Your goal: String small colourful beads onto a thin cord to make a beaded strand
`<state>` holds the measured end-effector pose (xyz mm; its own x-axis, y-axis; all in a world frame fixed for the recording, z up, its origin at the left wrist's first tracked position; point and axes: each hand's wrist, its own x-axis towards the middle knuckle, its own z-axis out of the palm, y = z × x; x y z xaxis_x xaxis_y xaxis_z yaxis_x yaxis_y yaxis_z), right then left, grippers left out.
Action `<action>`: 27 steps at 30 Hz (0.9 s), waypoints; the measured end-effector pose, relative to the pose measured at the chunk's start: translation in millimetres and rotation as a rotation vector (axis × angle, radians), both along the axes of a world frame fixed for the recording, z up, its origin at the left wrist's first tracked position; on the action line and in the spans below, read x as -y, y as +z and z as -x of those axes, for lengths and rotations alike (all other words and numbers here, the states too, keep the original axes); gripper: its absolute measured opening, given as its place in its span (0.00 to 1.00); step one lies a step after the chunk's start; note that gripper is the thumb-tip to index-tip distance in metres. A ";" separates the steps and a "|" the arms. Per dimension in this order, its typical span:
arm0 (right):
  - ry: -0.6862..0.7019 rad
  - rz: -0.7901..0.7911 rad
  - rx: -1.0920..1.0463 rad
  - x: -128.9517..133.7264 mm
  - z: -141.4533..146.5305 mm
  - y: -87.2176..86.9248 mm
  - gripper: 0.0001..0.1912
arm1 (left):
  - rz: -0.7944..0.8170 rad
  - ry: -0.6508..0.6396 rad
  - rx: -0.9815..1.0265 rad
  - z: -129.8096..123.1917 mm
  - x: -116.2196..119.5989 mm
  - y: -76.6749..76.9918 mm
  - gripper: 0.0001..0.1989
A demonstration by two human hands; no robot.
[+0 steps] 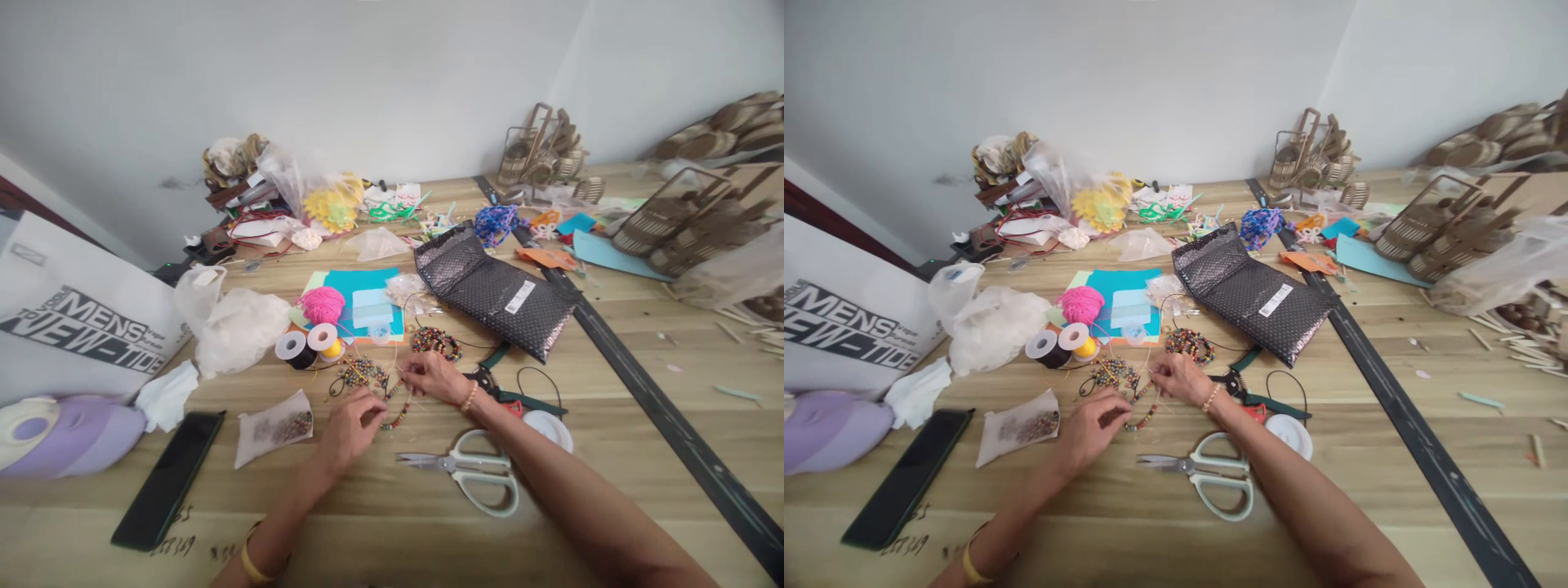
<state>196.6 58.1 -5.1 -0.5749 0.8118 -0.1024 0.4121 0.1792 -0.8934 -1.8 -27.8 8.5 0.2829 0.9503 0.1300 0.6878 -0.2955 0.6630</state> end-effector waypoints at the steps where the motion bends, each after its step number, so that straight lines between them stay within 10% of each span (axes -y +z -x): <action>1: -0.002 -0.020 0.008 0.0 0.0 0.2 0.07 | -0.047 -0.034 0.006 -1.6 2.3 -1.9 0.06; 27: 0.019 -0.170 0.054 -0.4 1.3 -1.2 0.07 | -0.250 -0.284 -0.152 -2.9 7.8 -6.4 0.11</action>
